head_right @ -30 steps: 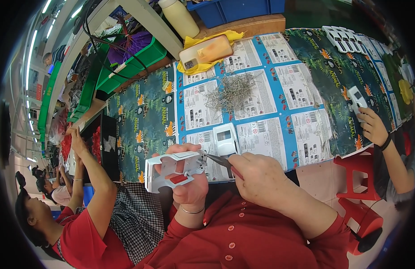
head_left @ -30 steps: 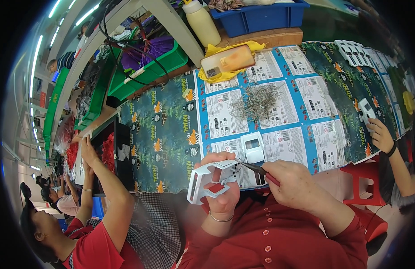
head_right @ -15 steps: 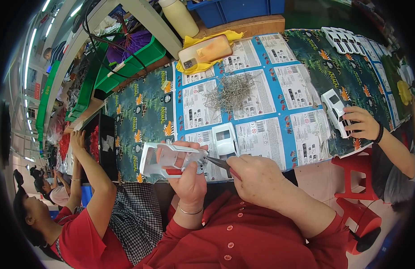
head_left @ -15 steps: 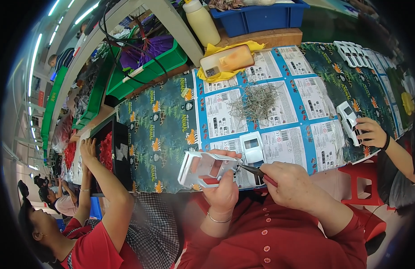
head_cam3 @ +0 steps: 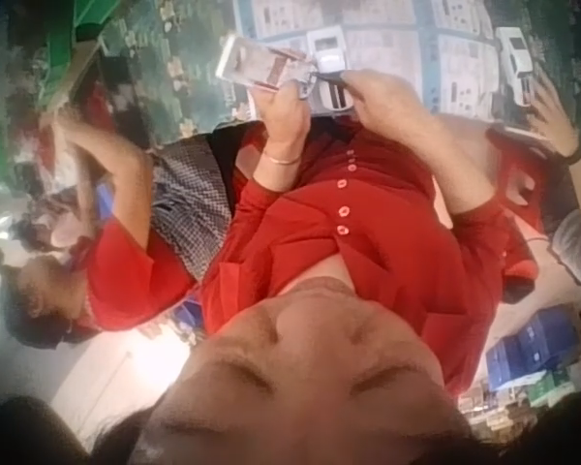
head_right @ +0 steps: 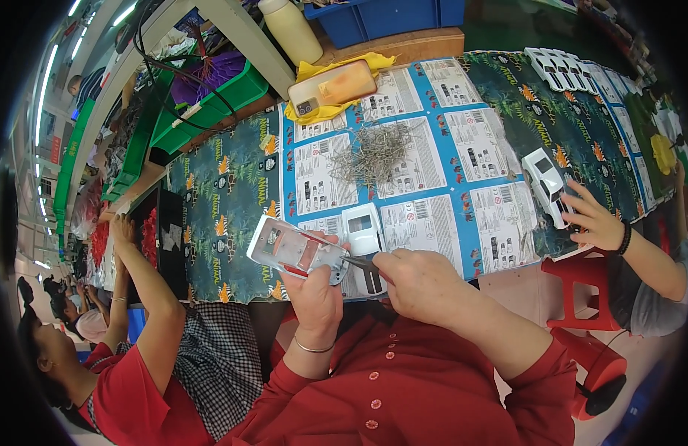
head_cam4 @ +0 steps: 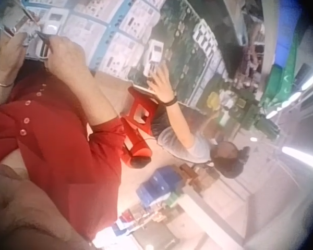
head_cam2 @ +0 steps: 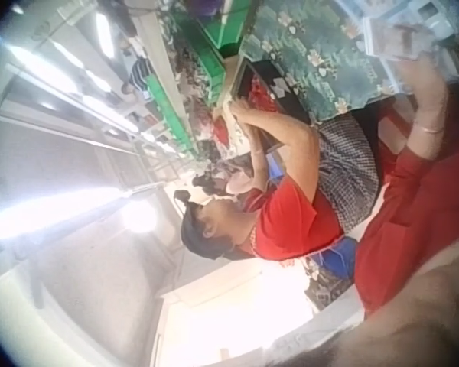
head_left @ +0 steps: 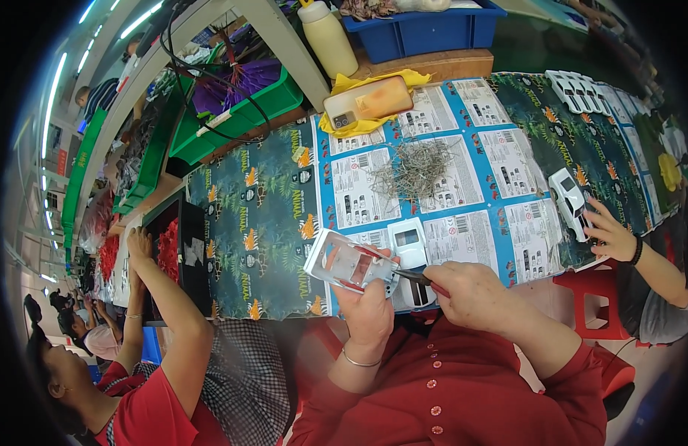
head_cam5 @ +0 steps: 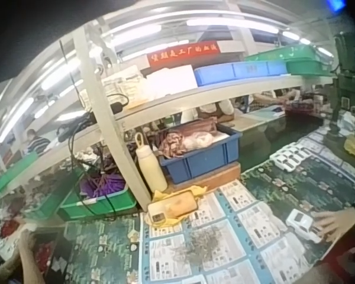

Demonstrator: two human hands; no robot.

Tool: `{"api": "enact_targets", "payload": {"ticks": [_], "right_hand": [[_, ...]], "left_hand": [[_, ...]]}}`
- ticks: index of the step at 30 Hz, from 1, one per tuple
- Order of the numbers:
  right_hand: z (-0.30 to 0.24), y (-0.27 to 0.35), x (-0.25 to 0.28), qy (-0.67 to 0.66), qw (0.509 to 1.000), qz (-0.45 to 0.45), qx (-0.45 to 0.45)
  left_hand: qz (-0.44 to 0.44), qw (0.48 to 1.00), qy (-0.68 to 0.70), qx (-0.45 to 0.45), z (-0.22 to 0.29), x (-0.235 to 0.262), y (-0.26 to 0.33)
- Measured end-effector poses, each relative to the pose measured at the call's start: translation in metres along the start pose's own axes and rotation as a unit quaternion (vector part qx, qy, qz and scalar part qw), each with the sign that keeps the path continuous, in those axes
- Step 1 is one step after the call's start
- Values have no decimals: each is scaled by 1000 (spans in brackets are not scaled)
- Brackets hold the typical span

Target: The person assembles small plastic toy cars at a factory workbench by inserting small components into plastic car bodies using a small hand tool.

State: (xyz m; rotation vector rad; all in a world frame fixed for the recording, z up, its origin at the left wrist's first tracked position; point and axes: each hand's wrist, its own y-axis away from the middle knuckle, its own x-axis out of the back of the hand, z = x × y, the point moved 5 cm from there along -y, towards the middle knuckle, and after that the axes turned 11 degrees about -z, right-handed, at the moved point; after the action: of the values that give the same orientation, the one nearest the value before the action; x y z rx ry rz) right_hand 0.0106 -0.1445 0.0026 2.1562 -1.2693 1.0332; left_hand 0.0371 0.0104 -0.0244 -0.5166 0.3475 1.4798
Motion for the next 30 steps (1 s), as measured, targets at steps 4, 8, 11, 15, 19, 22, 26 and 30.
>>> {"api": "enact_targets", "payload": {"ticks": [4,8,11,15,19,22,26,30], "right_hand": [[-11,2,7,85,996,13,0],[-24,-1,20,221,974,31,40],[-29,-6,29,279,958,-4,65],[-32,-11,37,303,948,-24,94],[-32,-15,41,296,948,-39,111],[-34,-16,43,280,952,-44,112],[-29,-15,42,266,957,-42,105],[-27,-15,40,260,960,-58,89]], "left_hand": [[10,999,0,32,-1,2,0],[-45,997,-66,17,1,-2,-1],[-65,993,-95,30,-1,-4,0],[-62,992,-104,30,-1,-5,4],[-79,987,-142,19,0,-5,4],[-74,989,-130,19,2,-6,4],[-76,991,-109,26,2,-8,2],[-65,992,-93,51,-1,-3,-2]]}}
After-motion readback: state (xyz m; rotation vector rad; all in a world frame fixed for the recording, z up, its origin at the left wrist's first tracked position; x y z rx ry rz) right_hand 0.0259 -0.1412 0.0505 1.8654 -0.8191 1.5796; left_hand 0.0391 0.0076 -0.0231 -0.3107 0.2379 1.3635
